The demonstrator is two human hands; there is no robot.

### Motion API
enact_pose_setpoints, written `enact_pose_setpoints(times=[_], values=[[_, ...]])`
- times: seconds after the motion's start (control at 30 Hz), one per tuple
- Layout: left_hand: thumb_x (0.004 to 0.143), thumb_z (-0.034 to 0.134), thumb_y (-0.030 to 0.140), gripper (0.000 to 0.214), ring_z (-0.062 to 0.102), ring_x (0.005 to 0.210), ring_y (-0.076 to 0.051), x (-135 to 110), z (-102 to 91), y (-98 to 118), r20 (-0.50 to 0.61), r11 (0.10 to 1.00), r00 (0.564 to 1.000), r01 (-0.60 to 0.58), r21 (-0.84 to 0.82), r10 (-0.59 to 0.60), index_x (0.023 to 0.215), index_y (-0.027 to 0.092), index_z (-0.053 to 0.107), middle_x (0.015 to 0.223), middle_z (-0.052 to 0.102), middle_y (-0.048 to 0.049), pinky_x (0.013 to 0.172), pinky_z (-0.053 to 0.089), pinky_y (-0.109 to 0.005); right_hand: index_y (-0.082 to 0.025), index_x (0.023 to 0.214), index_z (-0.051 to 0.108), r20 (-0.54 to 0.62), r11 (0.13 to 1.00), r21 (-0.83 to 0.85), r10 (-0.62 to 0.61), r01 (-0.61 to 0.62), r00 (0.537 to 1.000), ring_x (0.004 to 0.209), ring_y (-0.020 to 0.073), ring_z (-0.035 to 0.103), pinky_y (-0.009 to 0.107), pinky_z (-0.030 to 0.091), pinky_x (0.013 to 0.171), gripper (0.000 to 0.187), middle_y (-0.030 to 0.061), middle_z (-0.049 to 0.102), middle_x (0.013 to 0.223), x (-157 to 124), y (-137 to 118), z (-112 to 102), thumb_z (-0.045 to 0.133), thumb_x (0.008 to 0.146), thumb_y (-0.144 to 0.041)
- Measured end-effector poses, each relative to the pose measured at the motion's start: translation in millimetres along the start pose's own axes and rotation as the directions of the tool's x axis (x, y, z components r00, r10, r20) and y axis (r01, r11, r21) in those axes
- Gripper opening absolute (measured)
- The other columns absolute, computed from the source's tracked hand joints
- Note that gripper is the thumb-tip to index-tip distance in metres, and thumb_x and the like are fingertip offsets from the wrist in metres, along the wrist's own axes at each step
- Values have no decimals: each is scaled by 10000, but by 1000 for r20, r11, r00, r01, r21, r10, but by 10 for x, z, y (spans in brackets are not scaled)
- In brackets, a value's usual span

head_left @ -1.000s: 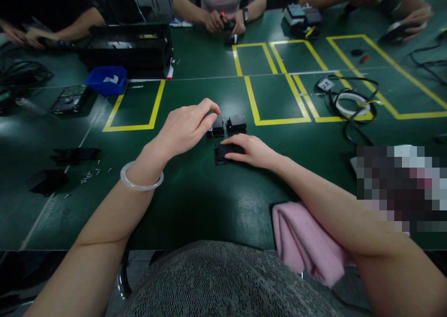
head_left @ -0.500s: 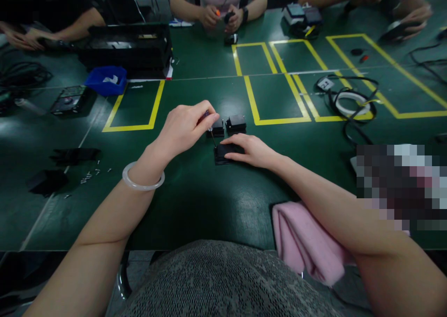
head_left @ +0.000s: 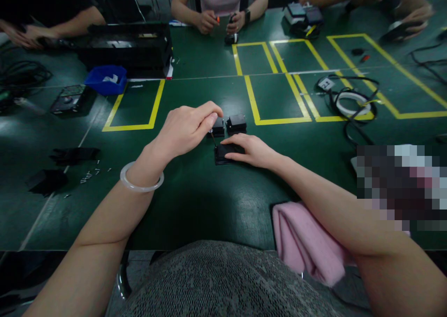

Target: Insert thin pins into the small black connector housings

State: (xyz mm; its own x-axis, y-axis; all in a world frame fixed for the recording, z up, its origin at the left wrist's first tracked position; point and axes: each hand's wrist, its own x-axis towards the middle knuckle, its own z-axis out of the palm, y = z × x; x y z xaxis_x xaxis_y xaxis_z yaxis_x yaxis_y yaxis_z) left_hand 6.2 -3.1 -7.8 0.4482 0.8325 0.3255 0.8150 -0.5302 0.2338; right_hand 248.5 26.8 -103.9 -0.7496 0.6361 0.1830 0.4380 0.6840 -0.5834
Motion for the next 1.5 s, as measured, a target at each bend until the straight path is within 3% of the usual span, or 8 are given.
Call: enact_pose_setpoints(times=[0.27,0.43,0.6,0.93,1.17,1.5], values=[[1076,380,321,416,633,675,-172,-1,-35,0,43,1000,999,8,9,-8,1316,200,697,771,670,-11,633,386,-289,-176,1353,720,11,1000,7,14,-14,1000,1189,323,725,486,559,1038,409,148,780,1307,6,-28,-16,681,1015,-403],[1091,401,370,402,612,648,-164,6,-15,10,15,999,999,28,17,-29,1170,186,750,775,702,-24,614,351,-293,-174,1351,723,15,1000,10,21,-22,1000,1195,325,725,483,559,1042,413,151,780,1305,7,-34,-22,689,1011,-405],[1065,402,311,386,620,660,-162,3,-14,16,-18,1000,1000,5,15,-5,1100,187,765,774,714,-23,624,349,-294,-180,1355,721,13,1000,6,20,-20,1000,1192,318,723,472,559,1033,413,144,779,1306,8,-27,-17,685,1015,-411],[1103,381,366,424,588,629,-152,3,7,-17,-28,998,1000,7,57,-6,1218,224,762,697,635,10,627,314,-279,-188,1351,725,-2,1000,14,1,0,1000,1188,318,726,491,559,1044,407,139,782,1308,4,0,-3,680,1017,-416],[1102,367,370,436,540,600,-143,0,6,13,-6,999,1000,23,35,-23,1239,215,751,749,666,1,605,297,-281,-191,1352,724,1,1000,9,-1,1,1000,1188,322,727,492,562,1037,405,141,783,1303,4,-16,-6,675,1020,-418],[1053,348,297,435,645,741,-182,-16,0,6,7,999,999,-38,28,38,1263,192,714,857,710,-29,638,381,-298,-168,1356,718,4,1000,9,8,-8,1000,1192,326,724,497,558,1043,415,155,779,1306,5,-14,-6,684,1016,-403]])
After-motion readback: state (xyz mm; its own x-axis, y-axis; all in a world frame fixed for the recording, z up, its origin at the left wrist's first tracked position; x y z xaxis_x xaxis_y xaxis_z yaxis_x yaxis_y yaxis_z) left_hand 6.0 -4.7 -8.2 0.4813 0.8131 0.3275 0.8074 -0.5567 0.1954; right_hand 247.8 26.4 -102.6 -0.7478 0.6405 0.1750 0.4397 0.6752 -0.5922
